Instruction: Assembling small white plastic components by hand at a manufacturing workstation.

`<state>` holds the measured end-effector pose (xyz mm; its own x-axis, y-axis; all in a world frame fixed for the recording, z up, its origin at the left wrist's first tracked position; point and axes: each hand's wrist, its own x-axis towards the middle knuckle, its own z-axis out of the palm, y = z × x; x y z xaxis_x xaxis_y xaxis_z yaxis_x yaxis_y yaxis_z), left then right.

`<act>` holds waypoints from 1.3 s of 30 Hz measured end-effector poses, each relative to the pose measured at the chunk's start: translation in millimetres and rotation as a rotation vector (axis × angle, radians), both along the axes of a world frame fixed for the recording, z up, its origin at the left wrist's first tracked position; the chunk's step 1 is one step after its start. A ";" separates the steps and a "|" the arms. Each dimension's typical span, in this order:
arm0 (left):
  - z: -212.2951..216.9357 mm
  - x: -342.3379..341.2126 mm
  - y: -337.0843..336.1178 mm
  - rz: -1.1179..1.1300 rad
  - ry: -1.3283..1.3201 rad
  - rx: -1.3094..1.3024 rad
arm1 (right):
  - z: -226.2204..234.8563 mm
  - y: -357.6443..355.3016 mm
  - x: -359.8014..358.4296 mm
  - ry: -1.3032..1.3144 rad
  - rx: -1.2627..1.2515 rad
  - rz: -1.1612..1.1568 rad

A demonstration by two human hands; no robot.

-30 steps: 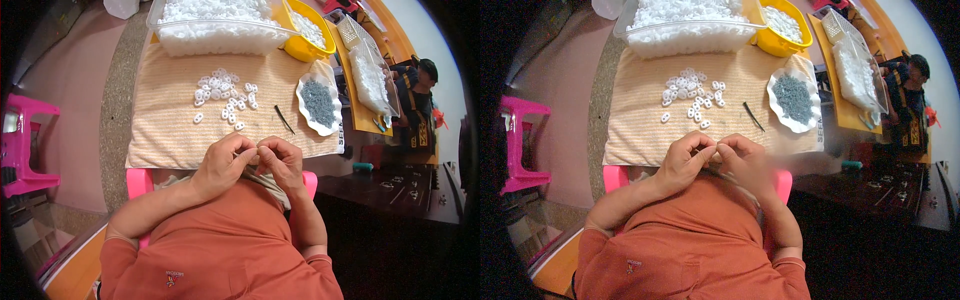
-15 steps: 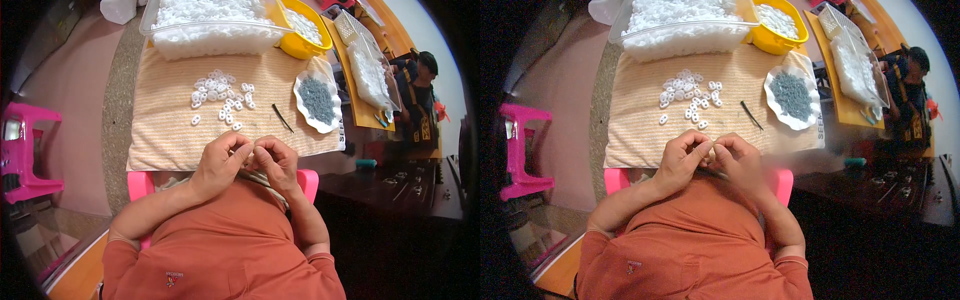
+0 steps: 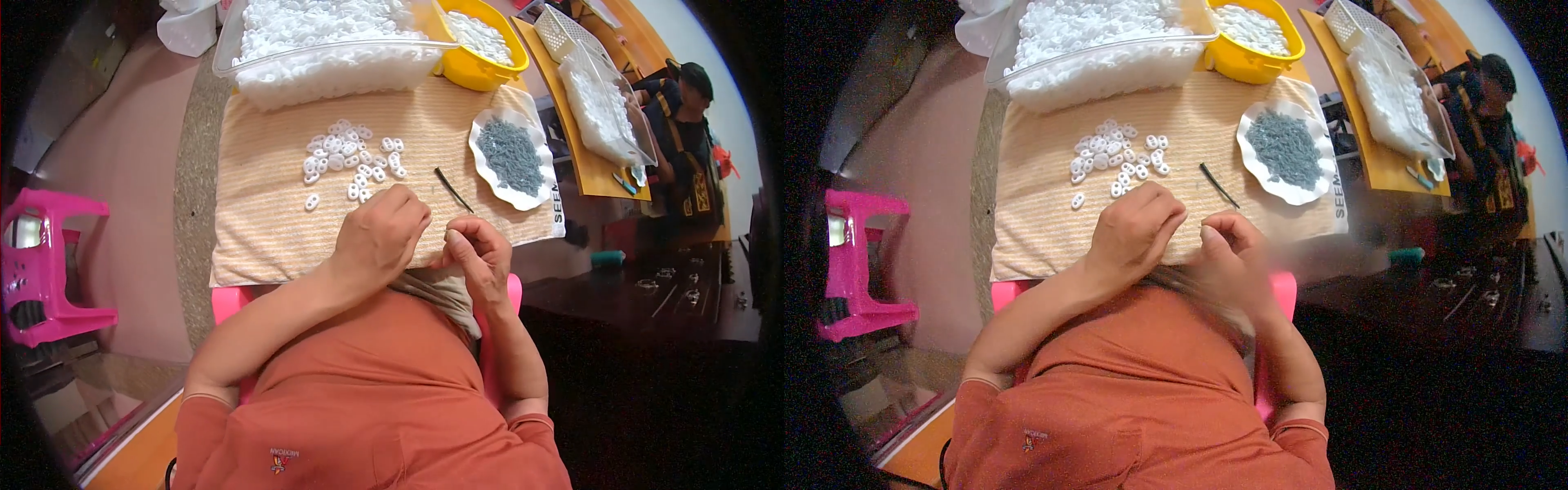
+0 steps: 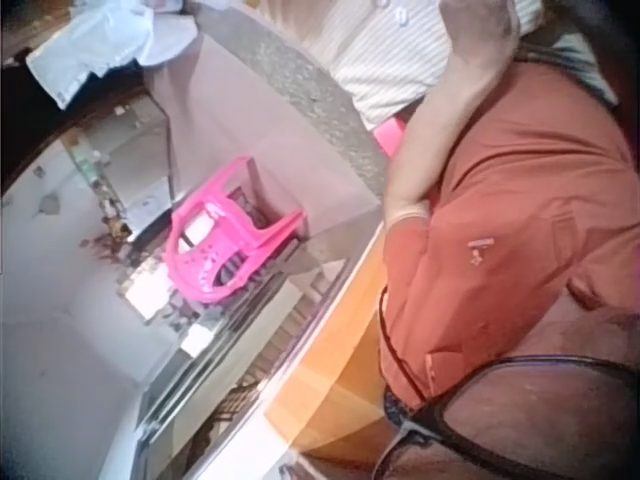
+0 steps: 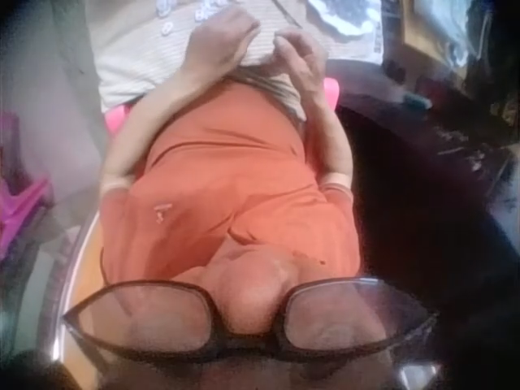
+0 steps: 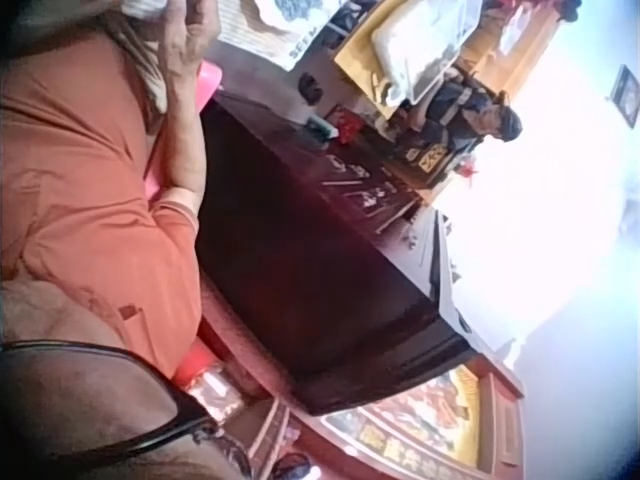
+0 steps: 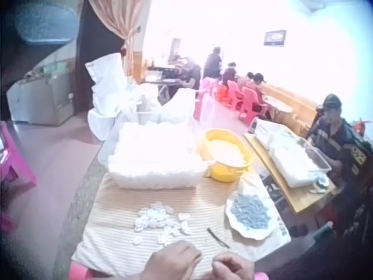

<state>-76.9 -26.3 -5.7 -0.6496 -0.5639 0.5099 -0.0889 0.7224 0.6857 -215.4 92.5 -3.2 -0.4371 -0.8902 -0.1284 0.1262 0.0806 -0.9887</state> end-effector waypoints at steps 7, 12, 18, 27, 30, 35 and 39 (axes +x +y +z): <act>-7.0 -15.4 -12.2 0.019 -0.105 -0.075 | -7.3 2.7 -11.1 0.088 -0.014 0.043; -5.2 -2.7 -15.9 -0.046 -0.012 0.035 | -13.5 3.1 -15.8 0.161 -0.060 0.023; -1.0 25.1 11.8 -0.069 -0.037 0.900 | 0.3 6.6 3.2 0.094 -0.001 0.095; -4.8 35.4 11.8 -0.224 0.153 1.428 | 0.9 2.8 22.8 0.064 0.060 0.120; -9.5 35.8 12.7 -0.269 0.189 1.482 | 4.9 2.5 24.5 -0.008 0.067 0.153; -12.9 36.5 12.5 -0.289 0.229 1.532 | -0.7 -0.9 25.2 -0.063 0.026 0.144; -14.2 37.1 13.7 -0.287 0.225 1.564 | -4.7 -0.6 24.5 -0.100 0.044 0.146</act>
<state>-39.8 -12.6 -19.9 -0.8158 -0.4769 -0.3271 0.1197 -0.6927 0.7112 -190.9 91.9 -7.8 -0.2861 -0.9359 -0.2055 0.2078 0.1488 -0.9668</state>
